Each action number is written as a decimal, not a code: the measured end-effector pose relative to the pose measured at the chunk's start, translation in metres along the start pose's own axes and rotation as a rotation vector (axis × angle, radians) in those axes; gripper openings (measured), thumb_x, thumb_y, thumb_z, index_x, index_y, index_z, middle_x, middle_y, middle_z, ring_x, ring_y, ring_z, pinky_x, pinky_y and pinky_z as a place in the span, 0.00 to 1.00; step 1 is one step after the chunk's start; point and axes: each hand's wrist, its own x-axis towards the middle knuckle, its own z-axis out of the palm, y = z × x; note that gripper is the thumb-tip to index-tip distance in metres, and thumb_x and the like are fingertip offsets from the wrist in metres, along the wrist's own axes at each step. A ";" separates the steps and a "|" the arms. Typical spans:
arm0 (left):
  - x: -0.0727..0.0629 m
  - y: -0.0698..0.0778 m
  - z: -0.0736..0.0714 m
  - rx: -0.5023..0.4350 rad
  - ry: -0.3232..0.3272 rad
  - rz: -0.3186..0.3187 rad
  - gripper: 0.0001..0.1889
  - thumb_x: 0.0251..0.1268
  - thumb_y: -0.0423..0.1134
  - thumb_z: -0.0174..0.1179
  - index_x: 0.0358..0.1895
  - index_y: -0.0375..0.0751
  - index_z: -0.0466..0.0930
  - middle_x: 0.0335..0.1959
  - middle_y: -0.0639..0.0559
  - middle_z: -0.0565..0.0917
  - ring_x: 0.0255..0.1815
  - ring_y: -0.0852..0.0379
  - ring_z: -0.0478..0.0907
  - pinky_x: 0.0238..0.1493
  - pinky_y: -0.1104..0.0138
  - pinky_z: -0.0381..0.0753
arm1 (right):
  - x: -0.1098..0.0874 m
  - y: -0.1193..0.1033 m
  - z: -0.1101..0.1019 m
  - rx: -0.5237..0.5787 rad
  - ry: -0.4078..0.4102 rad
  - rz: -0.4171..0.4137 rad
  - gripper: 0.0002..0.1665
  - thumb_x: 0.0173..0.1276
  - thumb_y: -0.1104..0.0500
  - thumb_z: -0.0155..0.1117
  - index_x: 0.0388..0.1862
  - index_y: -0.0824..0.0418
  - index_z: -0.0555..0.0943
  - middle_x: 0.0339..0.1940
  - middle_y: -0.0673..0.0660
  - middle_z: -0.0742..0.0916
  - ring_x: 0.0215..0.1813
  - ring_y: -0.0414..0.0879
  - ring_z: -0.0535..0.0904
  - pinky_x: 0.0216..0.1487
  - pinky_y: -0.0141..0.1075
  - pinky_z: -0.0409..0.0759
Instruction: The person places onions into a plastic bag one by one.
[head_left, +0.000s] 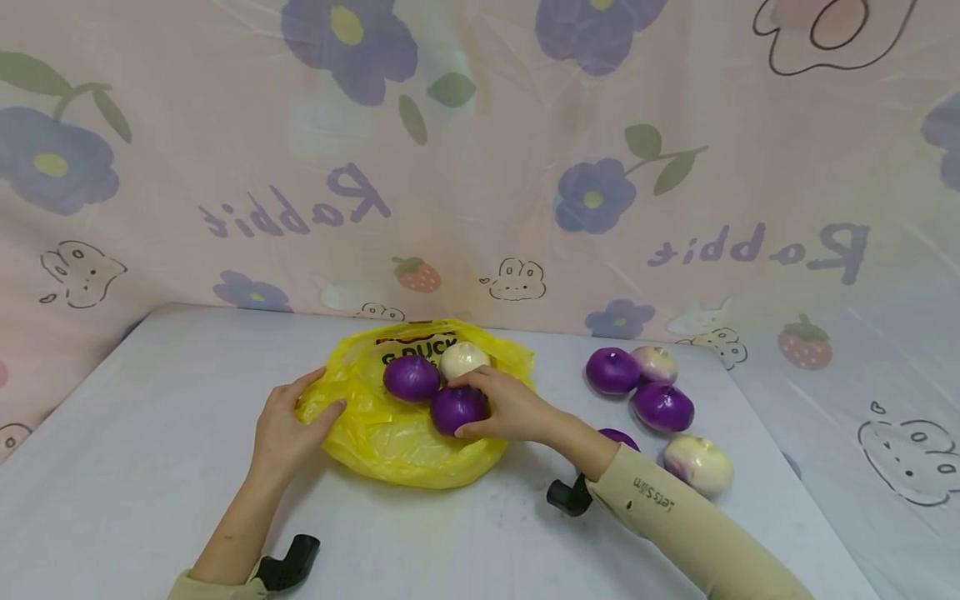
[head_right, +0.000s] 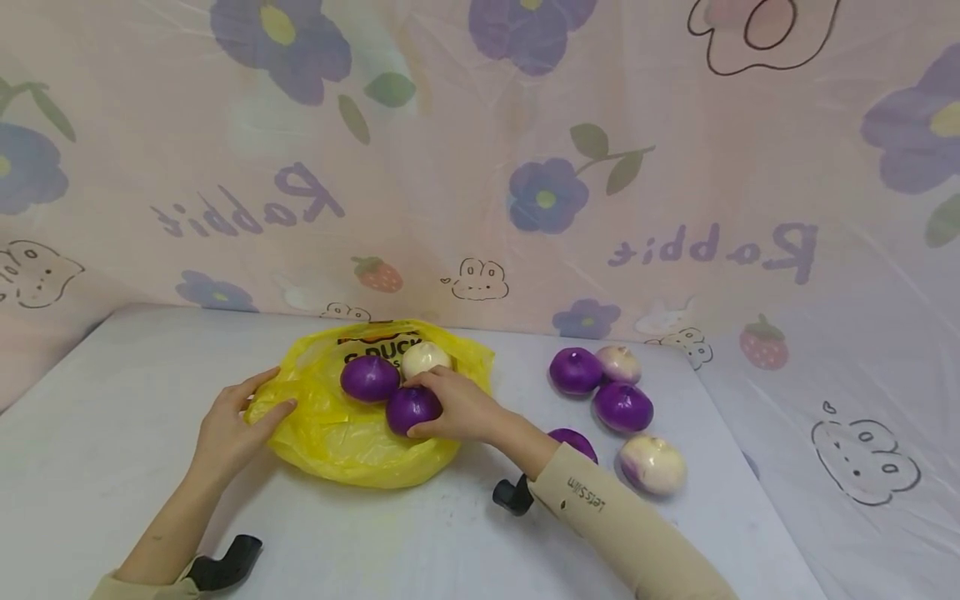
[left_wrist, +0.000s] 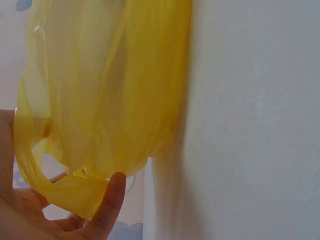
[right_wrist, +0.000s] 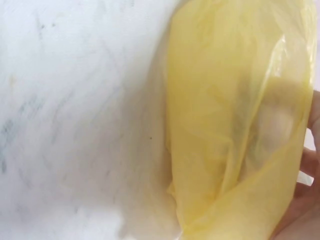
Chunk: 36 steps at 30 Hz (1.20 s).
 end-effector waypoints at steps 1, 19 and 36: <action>0.000 0.000 0.000 0.000 0.000 0.000 0.32 0.64 0.44 0.58 0.70 0.36 0.63 0.61 0.32 0.65 0.61 0.36 0.63 0.64 0.44 0.61 | 0.000 0.000 0.000 0.001 0.001 0.000 0.34 0.57 0.50 0.73 0.62 0.56 0.75 0.62 0.60 0.77 0.63 0.54 0.73 0.63 0.51 0.71; 0.001 -0.001 -0.002 0.016 0.003 0.008 0.32 0.64 0.45 0.58 0.70 0.36 0.63 0.61 0.31 0.65 0.61 0.35 0.63 0.63 0.44 0.61 | -0.014 0.016 -0.022 0.190 0.171 0.013 0.34 0.57 0.52 0.73 0.60 0.64 0.76 0.58 0.59 0.81 0.59 0.56 0.78 0.56 0.44 0.79; 0.000 -0.004 -0.001 0.018 0.005 0.011 0.32 0.64 0.45 0.58 0.69 0.37 0.63 0.62 0.31 0.65 0.62 0.34 0.62 0.64 0.43 0.61 | -0.041 0.037 -0.046 0.231 0.288 0.163 0.31 0.60 0.48 0.70 0.60 0.59 0.76 0.59 0.58 0.81 0.59 0.55 0.78 0.57 0.46 0.78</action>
